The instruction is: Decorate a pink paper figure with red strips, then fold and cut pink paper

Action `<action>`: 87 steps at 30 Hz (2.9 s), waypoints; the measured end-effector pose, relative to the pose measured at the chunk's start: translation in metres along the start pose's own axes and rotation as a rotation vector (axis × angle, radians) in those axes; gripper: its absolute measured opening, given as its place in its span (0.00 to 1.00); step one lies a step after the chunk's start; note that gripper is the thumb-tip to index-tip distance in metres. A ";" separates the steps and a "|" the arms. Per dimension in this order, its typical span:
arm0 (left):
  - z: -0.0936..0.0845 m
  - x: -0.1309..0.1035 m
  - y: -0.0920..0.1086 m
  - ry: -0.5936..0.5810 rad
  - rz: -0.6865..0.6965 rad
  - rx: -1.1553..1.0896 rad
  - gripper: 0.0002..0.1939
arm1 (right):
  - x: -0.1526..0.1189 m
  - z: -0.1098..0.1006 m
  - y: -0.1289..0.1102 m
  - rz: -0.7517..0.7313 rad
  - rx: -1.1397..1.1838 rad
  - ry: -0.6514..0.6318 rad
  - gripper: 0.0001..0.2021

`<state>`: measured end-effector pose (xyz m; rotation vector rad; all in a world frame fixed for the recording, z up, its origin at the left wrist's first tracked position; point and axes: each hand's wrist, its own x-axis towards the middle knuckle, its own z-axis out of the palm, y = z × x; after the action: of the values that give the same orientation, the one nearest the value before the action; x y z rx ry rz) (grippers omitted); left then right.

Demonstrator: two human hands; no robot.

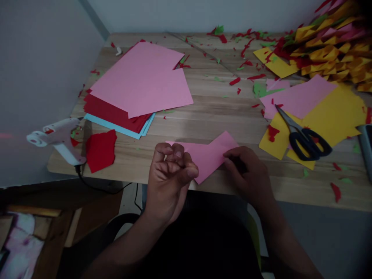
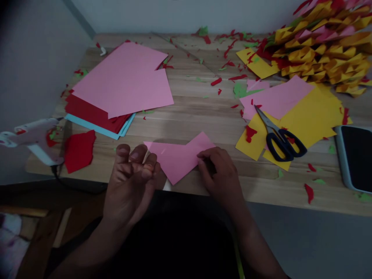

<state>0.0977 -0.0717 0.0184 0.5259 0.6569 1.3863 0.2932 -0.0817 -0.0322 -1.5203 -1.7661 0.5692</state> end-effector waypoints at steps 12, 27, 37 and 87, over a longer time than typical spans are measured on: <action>-0.036 0.021 -0.030 -0.019 0.224 0.446 0.17 | -0.002 0.001 -0.004 -0.096 -0.029 0.084 0.06; -0.041 0.023 -0.030 -0.022 0.169 0.378 0.20 | 0.008 -0.097 0.061 0.323 -0.729 0.281 0.15; -0.043 0.025 -0.031 0.005 0.197 0.368 0.20 | 0.035 -0.135 0.098 0.557 -0.650 -0.025 0.23; 0.031 0.030 -0.001 -0.111 0.186 0.167 0.21 | -0.045 -0.051 -0.021 0.025 -0.031 0.058 0.23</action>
<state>0.1216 -0.0404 0.0368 0.8081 0.6489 1.4710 0.3200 -0.1357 0.0052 -1.5661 -1.7218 0.5076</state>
